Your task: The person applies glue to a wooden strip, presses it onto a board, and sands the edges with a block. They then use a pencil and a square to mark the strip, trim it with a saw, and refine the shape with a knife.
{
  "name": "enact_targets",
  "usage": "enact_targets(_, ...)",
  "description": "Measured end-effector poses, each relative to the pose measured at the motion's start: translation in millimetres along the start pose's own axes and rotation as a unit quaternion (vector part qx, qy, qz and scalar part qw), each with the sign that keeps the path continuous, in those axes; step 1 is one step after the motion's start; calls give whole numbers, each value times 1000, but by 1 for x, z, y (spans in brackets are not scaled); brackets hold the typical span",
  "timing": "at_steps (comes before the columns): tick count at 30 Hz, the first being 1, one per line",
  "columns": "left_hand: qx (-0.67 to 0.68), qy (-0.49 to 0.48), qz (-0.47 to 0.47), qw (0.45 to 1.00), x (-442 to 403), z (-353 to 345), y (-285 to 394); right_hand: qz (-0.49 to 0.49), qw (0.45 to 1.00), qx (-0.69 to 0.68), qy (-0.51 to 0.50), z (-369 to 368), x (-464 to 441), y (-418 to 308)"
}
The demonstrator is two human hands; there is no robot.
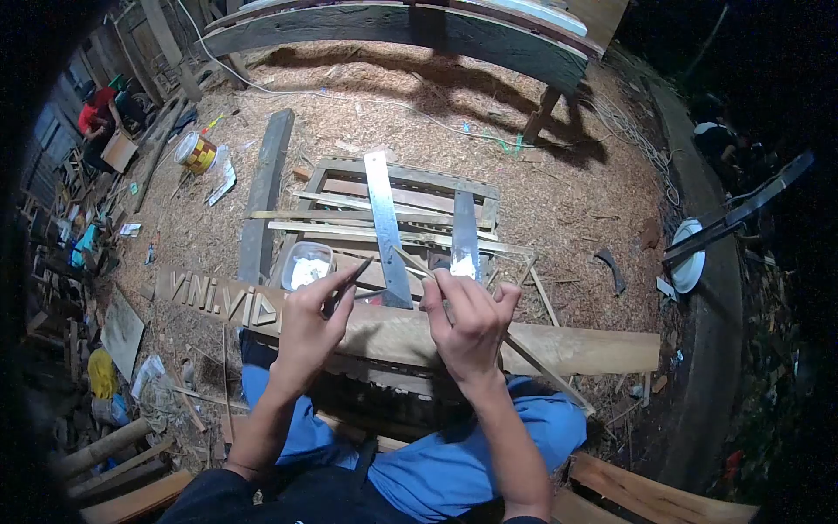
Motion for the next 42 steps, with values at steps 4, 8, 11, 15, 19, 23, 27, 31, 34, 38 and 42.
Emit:
enact_targets(4, -103, -34, -67, 992, 2, -20, -8, -99, 989, -77, -80, -4, 1, 16)
enact_targets(8, -106, -58, -65, 991, 1, -40, -17, -113, 984, -99, -92, -2, 7, 23)
enact_targets(11, -107, -27, -87, 990, 0, -48, -16, -118, 979, -119, -119, -5, 13, 28)
enact_targets(15, 52, 31, -99, 993, 0, -37, 17, -106, 977, -141, -119, -7, 14, 27)
enact_targets(19, 45, -25, -158, 986, 1, -41, 42, -72, 974, -170, -134, -12, 10, 13)
enact_targets(23, 54, 19, -173, 983, 4, -38, 30, -66, 968, -189, -154, -18, 10, 12)
enact_targets(27, 77, 8, -147, 986, 7, -33, 17, -55, 955, -226, -182, -26, 10, 5)
enact_targets(31, 113, 35, -91, 989, 9, -14, 12, -63, 950, -222, -210, -30, 11, 8)
enact_targets(34, 132, 38, -58, 989, 16, -6, -2, -65, 955, -202, -205, -29, 8, 8)
enact_targets(38, 92, 21, -15, 995, 24, -2, -18, -50, 961, -185, -200, -29, 9, 9)
enact_targets(42, 67, 6, 6, 998, 29, -10, -31, -50, 970, -152, -183, -26, 8, 13)
Point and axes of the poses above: each hand's wrist, its own x-axis away from the middle knuckle, its own z-axis out of the back of the hand, y = z × x, the point moved 7 cm from there along -x, towards the middle knuckle
